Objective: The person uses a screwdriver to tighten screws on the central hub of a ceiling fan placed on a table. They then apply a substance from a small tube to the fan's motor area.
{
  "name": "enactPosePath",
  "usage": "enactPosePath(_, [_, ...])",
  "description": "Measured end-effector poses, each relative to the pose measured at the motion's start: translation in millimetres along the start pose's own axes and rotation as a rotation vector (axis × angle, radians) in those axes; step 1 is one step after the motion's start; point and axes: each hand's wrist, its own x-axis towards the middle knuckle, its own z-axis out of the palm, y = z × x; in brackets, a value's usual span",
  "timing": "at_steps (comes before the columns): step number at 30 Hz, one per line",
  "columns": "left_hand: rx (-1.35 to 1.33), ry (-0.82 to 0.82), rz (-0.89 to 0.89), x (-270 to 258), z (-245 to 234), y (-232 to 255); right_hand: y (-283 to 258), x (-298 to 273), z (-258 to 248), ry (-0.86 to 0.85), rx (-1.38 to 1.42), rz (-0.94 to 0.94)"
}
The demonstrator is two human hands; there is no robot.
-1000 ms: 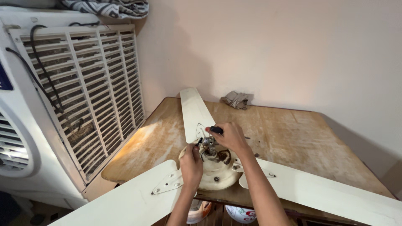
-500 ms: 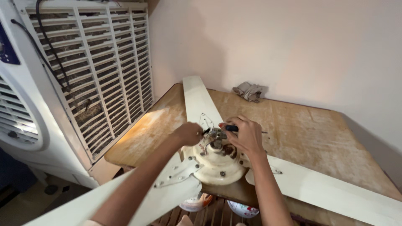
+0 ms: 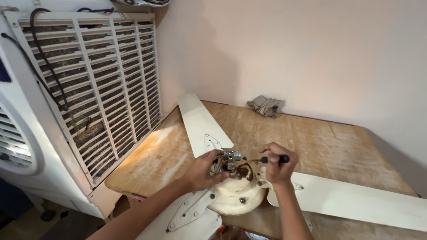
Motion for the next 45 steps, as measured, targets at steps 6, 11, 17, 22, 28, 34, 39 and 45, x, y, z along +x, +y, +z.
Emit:
enactPosePath(6, [0.008, 0.025, -0.037, -8.8, 8.8, -3.0, -10.3, -7.7, -10.6, 0.044, 0.062, 0.358])
enactPosePath(11, [-0.045, 0.071, -0.027, -13.7, 9.2, -5.0, -10.1, -2.3, -9.0, 0.005, 0.040, 0.447])
enactPosePath(17, [0.086, 0.122, 0.025, -14.1, 15.8, -9.1, -1.2, -3.2, -13.5, 0.004, 0.236, 0.526])
enactPosePath(22, [0.101, 0.125, 0.038, -14.1, 17.7, -12.7, -5.8, -0.1, -15.7, -0.096, 0.283, 0.467])
enactPosePath(28, [0.090, 0.136, 0.045, -13.9, 14.4, -7.9, -13.7, 0.8, -14.8, -0.125, 0.256, 0.503])
enactPosePath(34, [0.082, 0.142, 0.000, -13.1, 12.2, -4.8, -21.0, 6.4, -9.2, -0.187, 0.217, 0.554])
enactPosePath(39, [0.180, 0.235, -0.017, -11.6, 15.9, -8.0, -26.6, 11.3, -1.6, -0.220, 0.139, 0.559])
enactPosePath(45, [0.379, 0.230, 0.002, -5.4, 20.9, -19.8, -21.7, 5.3, 3.1, -0.076, -0.065, 0.598])
